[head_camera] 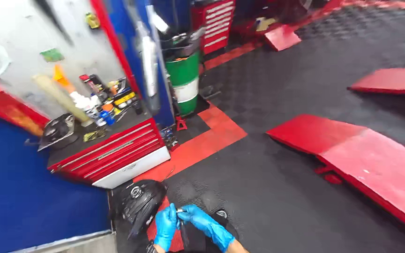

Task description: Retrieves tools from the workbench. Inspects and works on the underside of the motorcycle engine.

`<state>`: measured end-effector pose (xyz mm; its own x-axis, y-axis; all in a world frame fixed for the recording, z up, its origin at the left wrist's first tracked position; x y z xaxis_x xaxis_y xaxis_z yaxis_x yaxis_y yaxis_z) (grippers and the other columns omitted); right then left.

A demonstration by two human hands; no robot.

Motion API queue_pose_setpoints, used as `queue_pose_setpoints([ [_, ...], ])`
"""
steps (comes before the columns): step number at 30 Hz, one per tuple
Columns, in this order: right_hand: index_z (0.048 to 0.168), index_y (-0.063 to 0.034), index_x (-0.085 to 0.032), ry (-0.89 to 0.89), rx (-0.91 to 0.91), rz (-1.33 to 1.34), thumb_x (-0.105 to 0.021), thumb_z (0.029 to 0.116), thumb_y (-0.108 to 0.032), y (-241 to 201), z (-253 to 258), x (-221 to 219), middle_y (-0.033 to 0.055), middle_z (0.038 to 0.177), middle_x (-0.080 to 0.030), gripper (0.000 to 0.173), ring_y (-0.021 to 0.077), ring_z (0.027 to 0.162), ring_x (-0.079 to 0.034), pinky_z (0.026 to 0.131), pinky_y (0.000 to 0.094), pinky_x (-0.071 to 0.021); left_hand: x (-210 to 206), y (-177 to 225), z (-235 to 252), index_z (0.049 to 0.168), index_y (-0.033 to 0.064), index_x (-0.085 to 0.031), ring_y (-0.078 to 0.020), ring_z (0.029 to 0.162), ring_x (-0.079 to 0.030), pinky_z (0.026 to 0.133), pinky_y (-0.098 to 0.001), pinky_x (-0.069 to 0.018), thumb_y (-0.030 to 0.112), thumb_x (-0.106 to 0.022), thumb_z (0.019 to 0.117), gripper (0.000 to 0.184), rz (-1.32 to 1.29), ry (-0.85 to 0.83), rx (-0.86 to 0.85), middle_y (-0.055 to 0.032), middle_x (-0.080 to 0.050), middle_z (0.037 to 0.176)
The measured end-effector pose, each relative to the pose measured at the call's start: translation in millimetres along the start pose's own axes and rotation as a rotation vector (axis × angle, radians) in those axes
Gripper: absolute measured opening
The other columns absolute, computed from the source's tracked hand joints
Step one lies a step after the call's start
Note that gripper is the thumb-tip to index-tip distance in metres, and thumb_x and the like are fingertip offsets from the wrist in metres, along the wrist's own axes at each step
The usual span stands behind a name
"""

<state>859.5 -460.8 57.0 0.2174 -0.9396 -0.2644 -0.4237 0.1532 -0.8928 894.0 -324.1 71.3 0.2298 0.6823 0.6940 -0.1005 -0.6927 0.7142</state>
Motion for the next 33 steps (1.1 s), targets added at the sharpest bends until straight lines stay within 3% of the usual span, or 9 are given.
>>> queue_pose_setpoints([
  [4, 0.116, -0.0047, -0.071, 0.117, 0.138, -0.074, -0.069, 0.0972, -0.019, -33, -45, 133, 0.0077, 0.102, -0.073, 0.024, 0.0141, 0.091, -0.069, 0.087, 0.0362, -0.0574, -85, 109, 43, 0.08, -0.0062, -0.071, -0.0323, 0.068, -0.069, 0.071, -0.0576, -0.056, 0.028, -0.04, 0.1047, 0.053, 0.021, -0.018, -0.042, -0.0174, -0.067, 0.068],
  [8, 0.098, -0.0036, -0.069, 0.271, 0.118, 0.097, -0.06, 0.1039, -0.031, -64, -116, 260, 0.0041, 0.085, -0.073, 0.03, 0.012, 0.075, -0.07, 0.075, 0.0332, -0.0587, -177, 230, 85, 0.074, -0.0032, -0.068, -0.0246, 0.056, -0.066, 0.061, -0.0508, -0.0588, 0.031, -0.033, 0.1071, 0.059, -0.047, -0.213, -0.116, -0.0114, -0.065, 0.06],
  [11, 0.117, -0.001, -0.07, 0.512, 0.183, 0.089, -0.065, 0.1005, -0.023, -70, -172, 348, 0.0097, 0.1, -0.073, 0.028, 0.0155, 0.089, -0.069, 0.088, 0.0378, -0.0572, -258, 311, 110, 0.07, -0.004, -0.064, -0.0236, 0.06, -0.061, 0.064, -0.0492, -0.0532, 0.031, -0.036, 0.1063, 0.058, -0.05, -0.318, -0.208, -0.0108, -0.059, 0.06],
  [14, 0.105, -0.0009, -0.068, 0.727, 0.237, 0.398, -0.06, 0.1041, -0.029, -74, -244, 432, 0.0066, 0.081, -0.072, 0.03, 0.0152, 0.069, -0.069, 0.069, 0.0336, -0.0602, -355, 404, 121, 0.072, -0.0025, -0.064, -0.0193, 0.051, -0.06, 0.055, -0.0429, -0.0555, 0.031, -0.031, 0.1096, 0.06, -0.244, -0.561, -0.208, -0.0074, -0.059, 0.057],
  [17, 0.112, -0.0037, -0.067, 0.817, 0.437, 0.725, -0.056, 0.1059, -0.026, -68, -320, 497, 0.0055, 0.09, -0.07, 0.026, 0.0159, 0.081, -0.069, 0.079, 0.0352, -0.0597, -455, 496, 106, 0.068, 0.0061, -0.057, -0.012, 0.037, -0.05, 0.038, -0.0307, -0.0488, 0.035, -0.028, 0.1107, 0.059, -0.541, -0.888, -0.174, -0.0001, -0.052, 0.047],
  [23, 0.119, -0.0073, -0.063, 1.099, 0.76, 0.907, -0.048, 0.1077, -0.024, -52, -495, 602, 0.0078, 0.104, -0.071, 0.025, 0.0193, 0.094, -0.069, 0.088, 0.0395, -0.0578, -647, 671, 15, 0.072, 0.0109, -0.055, -0.0087, 0.033, -0.044, 0.034, -0.0263, -0.0431, 0.042, -0.028, 0.1109, 0.056, -0.443, -1.565, -0.233, 0.0018, -0.046, 0.044],
  [27, 0.109, -0.003, -0.069, 1.57, 0.786, 0.884, -0.055, 0.1042, -0.017, -30, -627, 623, 0.0077, 0.089, -0.072, 0.021, 0.0171, 0.077, -0.07, 0.073, 0.0351, -0.0602, -730, 777, -94, 0.076, 0.0067, -0.065, -0.0049, 0.055, -0.06, 0.057, -0.0249, -0.0564, 0.027, -0.037, 0.1091, 0.048, -0.364, -1.847, -0.665, 0.0038, -0.062, 0.062],
  [30, 0.105, -0.0021, -0.07, 1.795, 0.837, 0.873, -0.056, 0.1044, -0.02, -4, -708, 624, 0.0081, 0.087, -0.071, 0.022, 0.0169, 0.075, -0.069, 0.071, 0.0343, -0.0597, -772, 823, -181, 0.087, 0.002, -0.067, -0.0055, 0.061, -0.062, 0.062, -0.0266, -0.0579, 0.021, -0.038, 0.1068, 0.04, -0.298, -1.97, -0.957, 0.0015, -0.064, 0.069],
  [33, 0.106, -0.0053, -0.069, 1.966, 0.911, 0.878, -0.052, 0.1063, -0.026, 41, -782, 627, 0.0058, 0.09, -0.07, 0.027, 0.0157, 0.08, -0.067, 0.075, 0.0358, -0.0583, -810, 843, -273, 0.105, -0.0015, -0.059, -0.0119, 0.043, -0.054, 0.043, -0.0327, -0.0531, 0.027, -0.028, 0.1093, 0.042, -0.196, -2.125, -0.914, -0.0016, -0.057, 0.058],
])
Point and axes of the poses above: each hand's wrist, its own z-axis towards the middle knuckle, its own x-axis out of the back of the hand, y = z × x, the point moved 6 cm from there along z, towards the middle knuckle
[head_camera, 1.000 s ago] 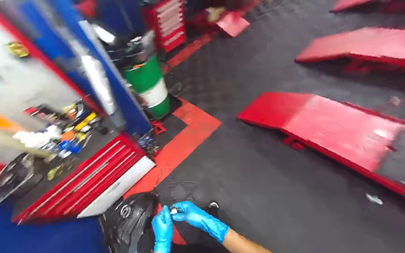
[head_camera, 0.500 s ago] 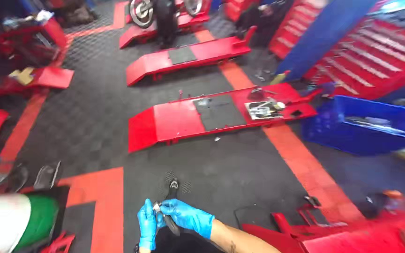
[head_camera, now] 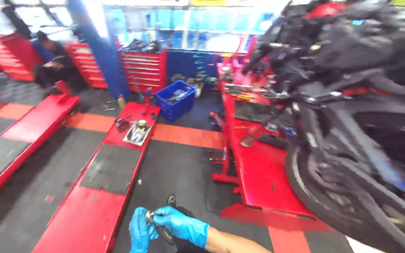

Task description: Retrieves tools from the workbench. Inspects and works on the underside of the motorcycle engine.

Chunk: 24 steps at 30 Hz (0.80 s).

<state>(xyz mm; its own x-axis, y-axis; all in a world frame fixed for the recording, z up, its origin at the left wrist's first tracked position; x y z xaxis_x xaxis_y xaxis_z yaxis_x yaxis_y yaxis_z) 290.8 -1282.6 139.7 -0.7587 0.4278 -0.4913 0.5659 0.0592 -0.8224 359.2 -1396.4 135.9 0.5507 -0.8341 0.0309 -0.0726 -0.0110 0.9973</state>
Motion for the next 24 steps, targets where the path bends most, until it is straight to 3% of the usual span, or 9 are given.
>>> queue_pose_setpoints([
  [2, 0.103, -0.006, -0.07, 0.061, 0.065, -0.03, -0.049, 0.1072, -0.032, -24, 35, 42, 0.0048, 0.086, -0.069, 0.033, 0.0143, 0.076, -0.065, 0.071, 0.0347, -0.0568, -23, -2, 61, 0.096, 0.0029, -0.058, -0.0105, 0.035, -0.048, 0.036, -0.0309, -0.0479, 0.03, -0.027, 0.1102, 0.044, -0.045, 0.019, 0.032, 0.0015, -0.052, 0.049],
  [4, 0.107, -0.0046, -0.069, 0.065, 0.083, -0.125, -0.053, 0.1063, -0.032, -55, 72, 87, 0.0062, 0.086, -0.068, 0.032, 0.0147, 0.075, -0.064, 0.071, 0.0353, -0.0556, -42, 1, 127, 0.084, 0.0009, -0.059, -0.01, 0.038, -0.053, 0.04, -0.0309, -0.0519, 0.028, -0.03, 0.1087, 0.047, 0.115, 0.066, -0.061, -0.0001, -0.055, 0.05],
  [6, 0.113, 0.0013, -0.067, 0.045, 0.123, -0.329, -0.062, 0.1016, -0.02, -102, 111, 136, 0.0117, 0.095, -0.072, 0.024, 0.0191, 0.083, -0.069, 0.081, 0.0402, -0.0586, -62, 11, 198, 0.076, -0.0065, -0.063, -0.0143, 0.055, -0.06, 0.059, -0.0366, -0.0561, 0.026, -0.033, 0.1068, 0.054, 0.403, 0.096, -0.191, -0.0085, -0.06, 0.06],
  [8, 0.112, 0.0015, -0.071, 0.115, 0.239, -0.724, -0.069, 0.0968, -0.014, -150, 141, 184, 0.0146, 0.101, -0.073, 0.022, 0.0243, 0.092, -0.07, 0.088, 0.046, -0.0562, -87, 16, 259, 0.075, -0.0083, -0.064, -0.0187, 0.061, -0.064, 0.066, -0.0425, -0.0565, 0.027, -0.03, 0.1077, 0.059, 0.525, 0.079, -0.212, -0.0128, -0.061, 0.062],
  [11, 0.111, -0.0102, -0.077, 0.301, 0.423, -1.112, -0.073, 0.0912, -0.012, -223, 173, 248, 0.0086, 0.109, -0.075, 0.02, 0.0261, 0.106, -0.07, 0.105, 0.0535, -0.0479, -135, 30, 343, 0.072, -0.0022, -0.059, -0.0054, 0.059, -0.058, 0.064, -0.03, -0.0548, 0.027, -0.028, 0.1087, 0.057, 0.417, -0.003, -0.157, -0.0005, -0.055, 0.059],
  [14, 0.103, -0.0022, -0.075, 0.293, 0.273, -0.942, -0.074, 0.0943, -0.023, -282, 185, 303, 0.0149, 0.091, -0.073, 0.023, 0.029, 0.088, -0.07, 0.086, 0.0532, -0.0543, -185, 46, 424, 0.071, -0.0003, -0.058, -0.0032, 0.058, -0.058, 0.063, -0.0286, -0.0557, 0.03, -0.028, 0.1093, 0.058, 0.286, -0.061, -0.101, 0.003, -0.055, 0.059],
  [17, 0.109, -0.0066, -0.077, 0.434, 0.284, -0.954, -0.072, 0.0947, -0.022, -322, 204, 378, 0.0111, 0.101, -0.076, 0.021, 0.0269, 0.1, -0.07, 0.101, 0.0499, -0.0505, -249, 57, 504, 0.07, -0.0031, -0.059, -0.0066, 0.058, -0.058, 0.062, -0.0309, -0.0544, 0.027, -0.03, 0.1086, 0.057, 0.347, -0.164, -0.153, -0.0012, -0.056, 0.058],
  [20, 0.101, 0.0015, -0.073, 0.499, 0.234, -0.794, -0.074, 0.0943, -0.021, -366, 225, 457, 0.0167, 0.091, -0.072, 0.024, 0.0287, 0.086, -0.069, 0.083, 0.0514, -0.0549, -318, 60, 589, 0.073, -0.0056, -0.062, -0.0105, 0.06, -0.06, 0.065, -0.035, -0.0559, 0.026, -0.031, 0.1088, 0.057, 0.374, -0.254, -0.134, -0.0052, -0.058, 0.06],
  [24, 0.108, 0.0014, -0.073, 0.681, 0.244, -0.739, -0.07, 0.0966, -0.02, -420, 239, 572, 0.0171, 0.101, -0.073, 0.024, 0.0282, 0.095, -0.07, 0.09, 0.0496, -0.0548, -433, 42, 703, 0.067, 0.0053, -0.056, -0.0072, 0.054, -0.058, 0.057, -0.0299, -0.0545, 0.033, -0.028, 0.1107, 0.059, 0.206, -0.485, 0.088, 0.0022, -0.056, 0.056],
])
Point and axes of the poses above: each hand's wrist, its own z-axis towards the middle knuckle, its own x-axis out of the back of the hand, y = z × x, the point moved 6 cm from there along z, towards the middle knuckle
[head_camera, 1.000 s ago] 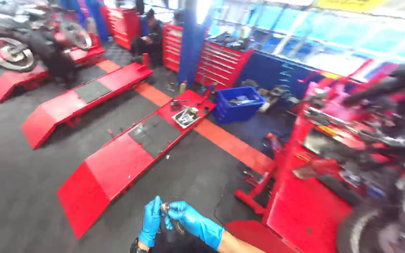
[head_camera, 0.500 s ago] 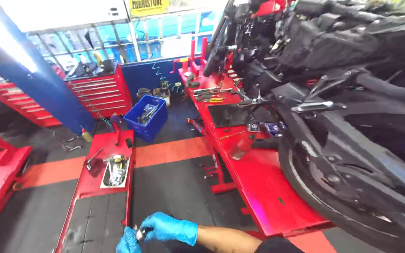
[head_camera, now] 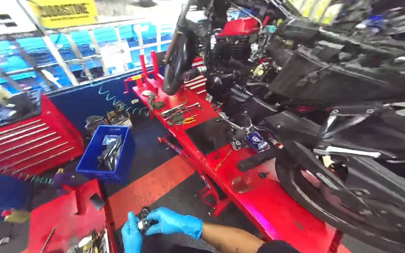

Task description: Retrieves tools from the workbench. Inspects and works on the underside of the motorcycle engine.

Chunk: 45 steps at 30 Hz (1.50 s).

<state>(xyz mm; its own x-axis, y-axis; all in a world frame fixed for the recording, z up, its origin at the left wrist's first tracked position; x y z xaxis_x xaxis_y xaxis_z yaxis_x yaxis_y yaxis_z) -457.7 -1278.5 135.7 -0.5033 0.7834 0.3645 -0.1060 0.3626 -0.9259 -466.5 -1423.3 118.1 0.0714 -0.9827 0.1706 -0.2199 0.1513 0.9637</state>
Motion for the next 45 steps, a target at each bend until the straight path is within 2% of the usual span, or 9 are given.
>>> queue_pose_setpoints([
  [4, 0.126, 0.0005, -0.059, 0.124, -0.223, 0.517, -0.058, 0.1042, -0.018, 28, 32, 78, 0.0131, 0.096, -0.072, 0.028, 0.0211, 0.076, -0.072, 0.072, 0.0398, -0.0624, -87, 16, 132, 0.082, 0.0007, -0.062, -0.0125, 0.051, -0.057, 0.05, -0.0315, -0.0529, 0.049, -0.026, 0.1116, 0.067, -0.064, -0.339, 0.268, -0.0037, -0.06, 0.06],
  [7, 0.133, -0.0037, -0.059, 0.534, -0.365, 0.576, -0.063, 0.1006, -0.015, 55, 29, 148, 0.0118, 0.103, -0.071, 0.035, 0.0191, 0.074, -0.07, 0.069, 0.0373, -0.0609, -166, 55, 192, 0.103, -0.0041, -0.066, -0.0174, 0.065, -0.064, 0.064, -0.0356, -0.0571, 0.044, -0.023, 0.1126, 0.065, 0.09, -0.616, 0.19, -0.01, -0.067, 0.076],
  [12, 0.134, -0.0084, -0.065, 1.132, -0.536, 0.206, -0.067, 0.0966, -0.017, 115, 25, 269, 0.0117, 0.123, -0.069, 0.038, 0.019, 0.107, -0.069, 0.097, 0.0395, -0.0569, -312, 120, 247, 0.128, -0.0046, -0.062, -0.0214, 0.101, -0.071, 0.095, -0.0402, -0.0584, 0.019, -0.053, 0.1073, 0.033, 0.132, -0.931, -0.018, -0.0159, -0.072, 0.111],
  [15, 0.136, -0.0074, -0.063, 1.318, -0.484, 0.217, -0.066, 0.0987, -0.021, 140, 25, 343, 0.0114, 0.121, -0.07, 0.04, 0.0179, 0.106, -0.069, 0.096, 0.0383, -0.0569, -409, 152, 283, 0.124, -0.0036, -0.066, -0.0192, 0.1, -0.072, 0.094, -0.0384, -0.0594, 0.014, -0.061, 0.1024, 0.028, 0.111, -1.026, -0.125, -0.0139, -0.074, 0.11],
  [20, 0.149, -0.0039, -0.05, 1.326, -0.198, 0.793, -0.052, 0.1059, -0.017, 160, 25, 442, 0.0096, 0.11, -0.073, 0.045, 0.0146, 0.08, -0.069, 0.069, 0.03, -0.0576, -530, 205, 327, 0.128, -0.0064, -0.062, -0.0202, 0.101, -0.07, 0.094, -0.0375, -0.0579, 0.012, -0.051, 0.1064, 0.03, -0.005, -1.268, -0.06, -0.016, -0.072, 0.117],
  [24, 0.14, 0.0021, -0.057, 1.492, -0.06, 0.934, -0.053, 0.1042, -0.009, 175, 15, 489, 0.0111, 0.108, -0.073, 0.038, 0.0149, 0.08, -0.069, 0.071, 0.0294, -0.0582, -601, 234, 340, 0.133, -0.0095, -0.058, -0.0238, 0.107, -0.07, 0.098, -0.0397, -0.0572, 0.01, -0.047, 0.1073, 0.034, 0.01, -1.492, -0.068, -0.0181, -0.07, 0.12],
  [30, 0.137, 0.0003, -0.06, 1.808, -0.081, 0.841, -0.056, 0.1012, -0.006, 213, 0, 524, 0.0083, 0.108, -0.072, 0.037, 0.0135, 0.084, -0.068, 0.075, 0.0286, -0.0583, -678, 239, 339, 0.123, -0.0101, -0.064, -0.0213, 0.103, -0.071, 0.098, -0.0387, -0.0578, 0.005, -0.052, 0.1042, 0.027, 0.116, -1.691, -0.178, -0.0168, -0.073, 0.114],
  [41, 0.138, 0.0018, -0.06, 2.06, -0.077, 0.788, -0.058, 0.0995, -0.004, 239, 14, 523, 0.0117, 0.116, -0.072, 0.039, 0.0173, 0.101, -0.071, 0.09, 0.0332, -0.0593, -706, 228, 342, 0.114, -0.0079, -0.07, -0.0161, 0.106, -0.071, 0.1, -0.0335, -0.0562, 0.004, -0.058, 0.1005, 0.021, 0.176, -1.853, -0.228, -0.0139, -0.075, 0.111],
  [45, 0.141, -0.0076, -0.062, 1.919, -0.505, 0.524, -0.061, 0.101, -0.016, 226, 23, 519, 0.0091, 0.128, -0.07, 0.041, 0.0152, 0.114, -0.068, 0.103, 0.0355, -0.0541, -693, 205, 353, 0.132, -0.0094, -0.053, -0.0203, 0.1, -0.069, 0.096, -0.0386, -0.057, 0.009, -0.043, 0.1064, 0.032, 0.129, -1.855, 0.075, -0.0137, -0.07, 0.109],
])
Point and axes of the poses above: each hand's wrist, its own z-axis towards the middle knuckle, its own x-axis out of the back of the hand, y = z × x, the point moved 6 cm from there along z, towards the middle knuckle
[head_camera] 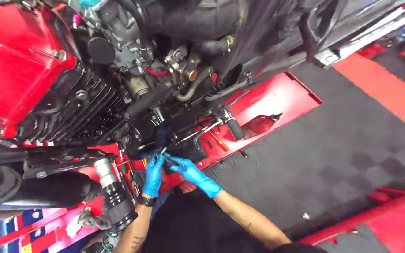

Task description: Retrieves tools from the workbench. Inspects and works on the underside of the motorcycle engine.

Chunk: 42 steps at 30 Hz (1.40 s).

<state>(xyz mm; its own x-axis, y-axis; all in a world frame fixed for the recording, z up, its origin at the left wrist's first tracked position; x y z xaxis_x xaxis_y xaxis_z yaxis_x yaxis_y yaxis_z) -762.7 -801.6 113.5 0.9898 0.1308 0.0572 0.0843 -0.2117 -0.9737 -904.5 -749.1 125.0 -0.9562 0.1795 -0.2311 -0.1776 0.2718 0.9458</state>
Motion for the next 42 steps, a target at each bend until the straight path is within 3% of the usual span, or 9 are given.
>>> queue_pose_setpoints([
  [2, 0.13, -0.0098, -0.07, 0.195, 0.116, -0.401, -0.064, 0.0997, -0.027, -27, -12, 7, 0.0101, 0.122, -0.072, 0.035, 0.0222, 0.112, -0.069, 0.1, 0.044, -0.0546, 12, -19, -12, 0.126, -0.0027, -0.054, -0.0166, 0.086, -0.07, 0.084, -0.0344, -0.0605, 0.012, -0.038, 0.1094, 0.027, -0.18, 0.139, 0.126, -0.0076, -0.068, 0.096],
  [5, 0.112, -0.0134, -0.078, 0.595, 0.448, -0.81, -0.065, 0.0971, -0.021, -80, -9, 25, 0.0121, 0.106, -0.074, 0.022, 0.0298, 0.099, -0.07, 0.085, 0.0453, -0.0575, 36, -44, -35, 0.117, 0.0026, -0.06, -0.0125, 0.07, -0.067, 0.069, -0.0294, -0.0609, 0.016, -0.036, 0.1114, 0.028, -0.285, 0.265, 0.259, -0.0024, -0.067, 0.084],
  [9, 0.108, -0.0134, -0.077, 0.563, 0.597, -1.125, -0.062, 0.0944, -0.009, -93, 26, 30, 0.0147, 0.102, -0.072, 0.021, 0.0365, 0.093, -0.069, 0.076, 0.0493, -0.057, 64, -58, -61, 0.118, -0.0009, -0.059, -0.0134, 0.066, -0.067, 0.065, -0.0297, -0.0613, 0.015, -0.037, 0.1117, 0.028, -0.254, 0.325, 0.315, -0.0041, -0.066, 0.081],
  [14, 0.092, -0.005, -0.073, 0.615, 0.656, -1.165, -0.064, 0.0918, -0.008, -88, 32, 21, 0.0185, 0.092, -0.07, 0.01, 0.0386, 0.086, -0.069, 0.07, 0.0499, -0.056, 93, -60, -77, 0.114, 0.0008, -0.059, -0.0129, 0.066, -0.065, 0.065, -0.0296, -0.0598, 0.016, -0.037, 0.1117, 0.027, -0.242, 0.34, 0.3, -0.0037, -0.064, 0.079],
  [20, 0.103, -0.0027, -0.074, 0.688, 0.644, -1.149, -0.066, 0.0931, -0.013, -80, 28, 17, 0.0214, 0.096, -0.07, 0.017, 0.041, 0.09, -0.069, 0.075, 0.0524, -0.0558, 110, -36, -109, 0.119, 0.0076, -0.06, -0.0114, 0.081, -0.065, 0.079, -0.0294, -0.0572, 0.017, -0.038, 0.1117, 0.025, -0.148, 0.446, 0.481, -0.0023, -0.065, 0.092],
  [22, 0.098, -0.0016, -0.072, 0.733, 0.647, -1.15, -0.065, 0.0923, -0.011, -77, 28, 15, 0.0219, 0.092, -0.069, 0.013, 0.0415, 0.088, -0.069, 0.074, 0.0526, -0.056, 139, -61, -119, 0.132, 0.0055, -0.055, -0.0123, 0.096, -0.067, 0.088, -0.0309, -0.0579, 0.016, -0.036, 0.1117, 0.03, -0.242, 0.329, 0.301, -0.0057, -0.067, 0.108],
  [26, 0.108, -0.001, -0.073, 0.762, 0.57, -1.129, -0.065, 0.0951, -0.018, -73, 30, 14, 0.0249, 0.1, -0.069, 0.023, 0.044, 0.095, -0.068, 0.08, 0.0552, -0.0554, 155, -53, -109, 0.147, 0.0021, -0.045, -0.0173, 0.109, -0.061, 0.097, -0.0371, -0.0529, 0.019, -0.04, 0.1111, 0.04, -0.071, 0.468, 0.412, -0.0145, -0.061, 0.13],
  [30, 0.103, 0.0032, -0.07, 0.828, 0.555, -1.121, -0.066, 0.0944, -0.018, -77, 32, 11, 0.0288, 0.101, -0.067, 0.023, 0.0471, 0.096, -0.067, 0.08, 0.0569, -0.055, 153, -22, -113, 0.125, -0.0006, -0.053, -0.0087, 0.067, -0.058, 0.066, -0.0249, -0.0554, 0.016, -0.039, 0.1113, 0.026, -0.149, 0.493, 0.418, -0.0025, -0.057, 0.085],
  [42, 0.11, -0.0019, -0.073, 0.791, 0.561, -1.139, -0.067, 0.0949, -0.022, -74, 32, 12, 0.0246, 0.107, -0.068, 0.026, 0.04, 0.102, -0.068, 0.086, 0.0496, -0.0561, 211, -84, -110, 0.128, -0.0016, -0.053, -0.0155, 0.07, -0.064, 0.068, -0.0321, -0.0594, 0.022, -0.045, 0.1108, 0.03, -0.312, 0.569, 0.389, -0.0073, -0.062, 0.086],
])
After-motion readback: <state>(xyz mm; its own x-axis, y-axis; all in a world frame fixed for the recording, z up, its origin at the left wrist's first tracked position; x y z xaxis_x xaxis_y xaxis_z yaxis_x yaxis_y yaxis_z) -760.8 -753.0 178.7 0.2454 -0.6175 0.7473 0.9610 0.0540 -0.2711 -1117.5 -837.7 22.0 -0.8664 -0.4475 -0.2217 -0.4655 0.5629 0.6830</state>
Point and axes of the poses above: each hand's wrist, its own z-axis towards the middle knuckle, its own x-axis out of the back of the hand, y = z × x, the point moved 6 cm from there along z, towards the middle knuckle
